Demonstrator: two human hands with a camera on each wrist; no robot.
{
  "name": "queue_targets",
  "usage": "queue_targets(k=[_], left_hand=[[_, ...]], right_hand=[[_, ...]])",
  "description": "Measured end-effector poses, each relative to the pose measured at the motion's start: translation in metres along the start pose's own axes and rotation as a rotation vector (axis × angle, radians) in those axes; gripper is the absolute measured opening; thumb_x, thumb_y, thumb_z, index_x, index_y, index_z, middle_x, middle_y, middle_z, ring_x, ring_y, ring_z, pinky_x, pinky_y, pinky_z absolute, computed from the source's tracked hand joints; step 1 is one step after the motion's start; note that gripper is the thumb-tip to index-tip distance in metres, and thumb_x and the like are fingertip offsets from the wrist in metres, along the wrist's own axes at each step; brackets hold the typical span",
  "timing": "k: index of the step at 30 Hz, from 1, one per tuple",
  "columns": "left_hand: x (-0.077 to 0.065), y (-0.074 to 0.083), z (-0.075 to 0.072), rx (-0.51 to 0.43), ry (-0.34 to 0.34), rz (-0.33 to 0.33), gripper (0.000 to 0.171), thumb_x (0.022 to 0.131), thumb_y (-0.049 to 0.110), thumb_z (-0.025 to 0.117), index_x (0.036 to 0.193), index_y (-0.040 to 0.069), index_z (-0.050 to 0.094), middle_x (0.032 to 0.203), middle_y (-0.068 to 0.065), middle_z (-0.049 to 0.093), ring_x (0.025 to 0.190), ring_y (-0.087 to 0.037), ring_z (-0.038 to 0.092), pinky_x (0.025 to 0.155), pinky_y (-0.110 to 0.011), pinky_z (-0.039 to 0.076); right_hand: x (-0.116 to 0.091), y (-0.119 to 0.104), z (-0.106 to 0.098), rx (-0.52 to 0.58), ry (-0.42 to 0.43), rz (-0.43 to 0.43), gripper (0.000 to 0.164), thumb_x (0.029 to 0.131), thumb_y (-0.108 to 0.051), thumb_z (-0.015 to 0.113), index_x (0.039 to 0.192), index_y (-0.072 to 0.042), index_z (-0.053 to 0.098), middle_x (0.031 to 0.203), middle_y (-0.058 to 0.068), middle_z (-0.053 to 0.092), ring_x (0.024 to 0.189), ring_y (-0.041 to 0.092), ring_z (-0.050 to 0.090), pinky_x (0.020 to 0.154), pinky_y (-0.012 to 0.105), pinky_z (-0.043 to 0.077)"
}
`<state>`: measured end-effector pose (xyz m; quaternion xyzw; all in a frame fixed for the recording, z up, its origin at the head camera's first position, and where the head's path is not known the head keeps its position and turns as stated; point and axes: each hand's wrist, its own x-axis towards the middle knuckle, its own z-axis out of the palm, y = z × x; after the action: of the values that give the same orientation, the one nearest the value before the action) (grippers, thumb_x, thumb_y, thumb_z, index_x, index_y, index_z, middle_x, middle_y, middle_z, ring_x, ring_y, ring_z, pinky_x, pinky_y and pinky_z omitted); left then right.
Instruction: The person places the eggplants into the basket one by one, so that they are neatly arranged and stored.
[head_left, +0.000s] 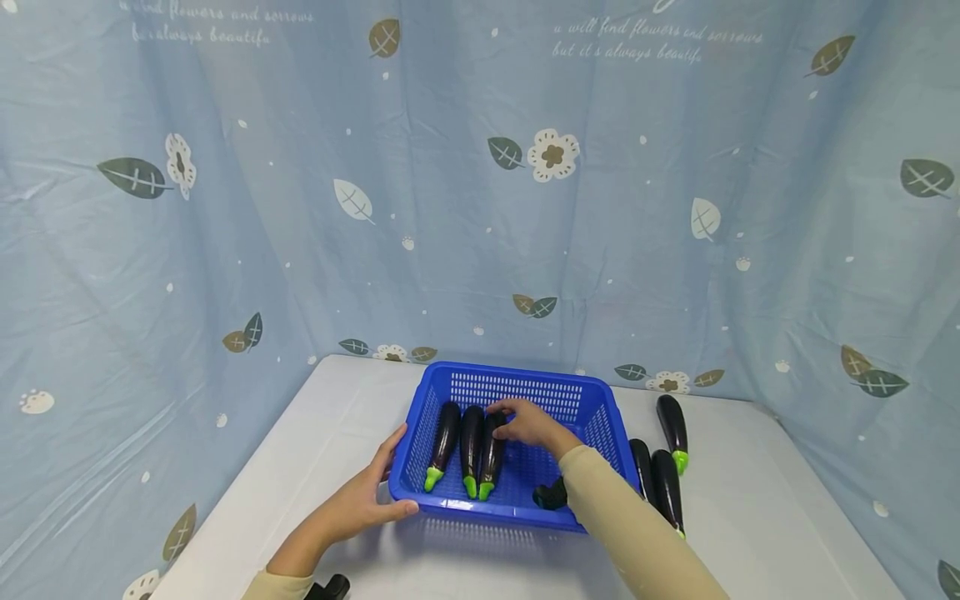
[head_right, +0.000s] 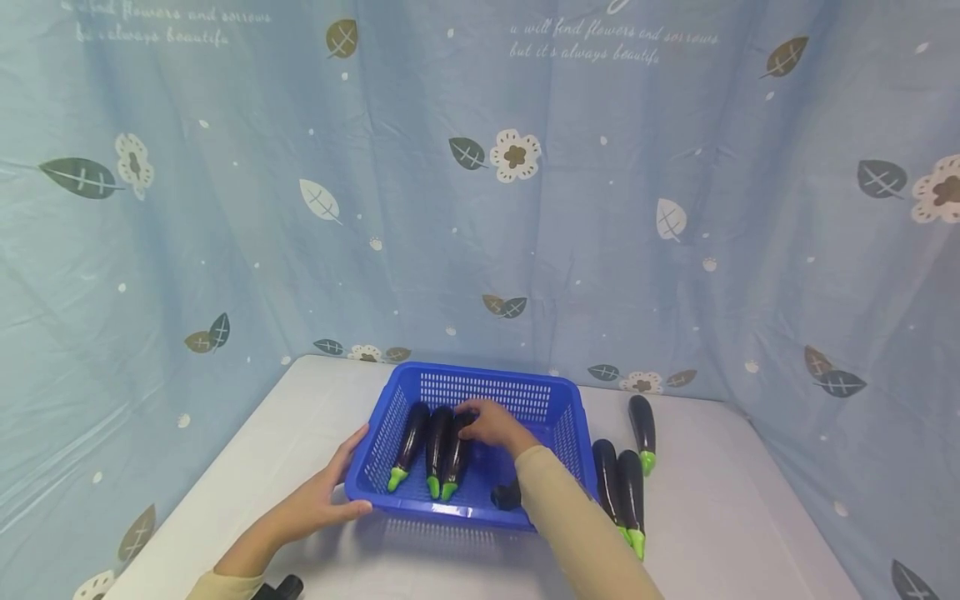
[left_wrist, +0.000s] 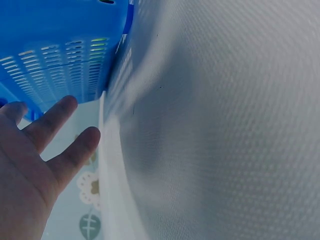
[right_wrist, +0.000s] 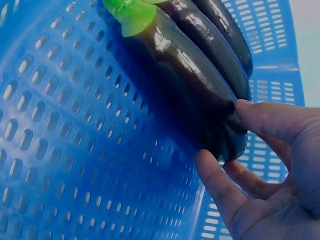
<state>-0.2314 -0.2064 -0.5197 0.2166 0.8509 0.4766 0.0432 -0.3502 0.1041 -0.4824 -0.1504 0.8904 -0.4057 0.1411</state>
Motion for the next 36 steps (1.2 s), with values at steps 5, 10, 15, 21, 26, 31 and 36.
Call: queue_targets(k=[5, 10, 15, 21, 26, 31, 36], left_hand=[[0.0, 0.0, 0.0, 0.005, 0.0, 0.004, 0.112, 0.087, 0.032, 0.08, 0.165, 0.022, 0.001, 0.162, -0.023, 0.03, 0.139, -0.044, 0.043, 0.107, -0.065, 0.038], [0.0, 0.0, 0.0, 0.005, 0.0, -0.002, 0.111, 0.087, 0.033, 0.08, 0.165, 0.023, 0.001, 0.161, -0.024, 0.031, 0.138, -0.044, 0.044, 0.107, -0.065, 0.038], [0.0, 0.0, 0.0, 0.013, 0.0, -0.005, 0.112, 0.086, 0.033, 0.08, 0.165, 0.023, 0.001, 0.161, -0.024, 0.03, 0.137, -0.045, 0.045, 0.107, -0.065, 0.039], [-0.001, 0.001, 0.0, 0.011, -0.004, 0.001, 0.112, 0.087, 0.032, 0.08, 0.165, 0.023, 0.001, 0.162, -0.024, 0.03, 0.138, -0.045, 0.044, 0.106, -0.066, 0.039], [-0.001, 0.001, -0.001, 0.006, -0.004, 0.007, 0.112, 0.087, 0.031, 0.08, 0.165, 0.023, 0.0, 0.162, -0.023, 0.03, 0.139, -0.044, 0.043, 0.107, -0.065, 0.038], [-0.001, 0.001, -0.001, 0.005, -0.003, 0.009, 0.112, 0.087, 0.031, 0.08, 0.165, 0.023, 0.001, 0.162, -0.023, 0.03, 0.139, -0.043, 0.043, 0.107, -0.065, 0.038], [-0.001, 0.001, 0.0, 0.009, -0.003, 0.013, 0.112, 0.087, 0.031, 0.081, 0.165, 0.022, 0.001, 0.162, -0.024, 0.03, 0.139, -0.045, 0.043, 0.107, -0.066, 0.038]], right_hand=[[-0.004, -0.001, -0.001, -0.003, 0.009, -0.018, 0.042, 0.088, -0.001, 0.075, 0.129, -0.007, 0.069, 0.139, 0.026, 0.055, 0.089, 0.023, 0.068, 0.079, 0.038, 0.058], [-0.008, -0.001, -0.004, -0.011, 0.016, -0.024, 0.041, 0.088, 0.0, 0.075, 0.128, -0.007, 0.069, 0.138, 0.025, 0.056, 0.092, 0.023, 0.068, 0.08, 0.038, 0.058], [-0.009, -0.001, -0.006, -0.042, 0.024, -0.028, 0.039, 0.089, -0.002, 0.074, 0.128, -0.008, 0.07, 0.138, 0.024, 0.058, 0.101, 0.028, 0.068, 0.087, 0.042, 0.057], [-0.011, 0.0, -0.011, -0.11, 0.052, -0.045, 0.037, 0.089, -0.005, 0.075, 0.126, -0.011, 0.071, 0.134, 0.021, 0.062, 0.114, 0.035, 0.064, 0.09, 0.045, 0.055], [-0.013, -0.001, -0.014, -0.045, 0.056, -0.044, 0.037, 0.09, -0.003, 0.073, 0.127, -0.009, 0.071, 0.133, 0.021, 0.061, 0.106, 0.03, 0.068, 0.085, 0.04, 0.058], [-0.015, -0.002, -0.017, -0.018, 0.07, -0.033, 0.036, 0.092, -0.003, 0.072, 0.128, -0.008, 0.07, 0.131, 0.021, 0.062, 0.099, 0.027, 0.07, 0.082, 0.038, 0.059], [-0.018, -0.001, -0.02, -0.023, 0.123, -0.035, 0.033, 0.092, -0.004, 0.072, 0.125, -0.009, 0.072, 0.125, 0.018, 0.065, 0.091, 0.024, 0.07, 0.077, 0.037, 0.06]])
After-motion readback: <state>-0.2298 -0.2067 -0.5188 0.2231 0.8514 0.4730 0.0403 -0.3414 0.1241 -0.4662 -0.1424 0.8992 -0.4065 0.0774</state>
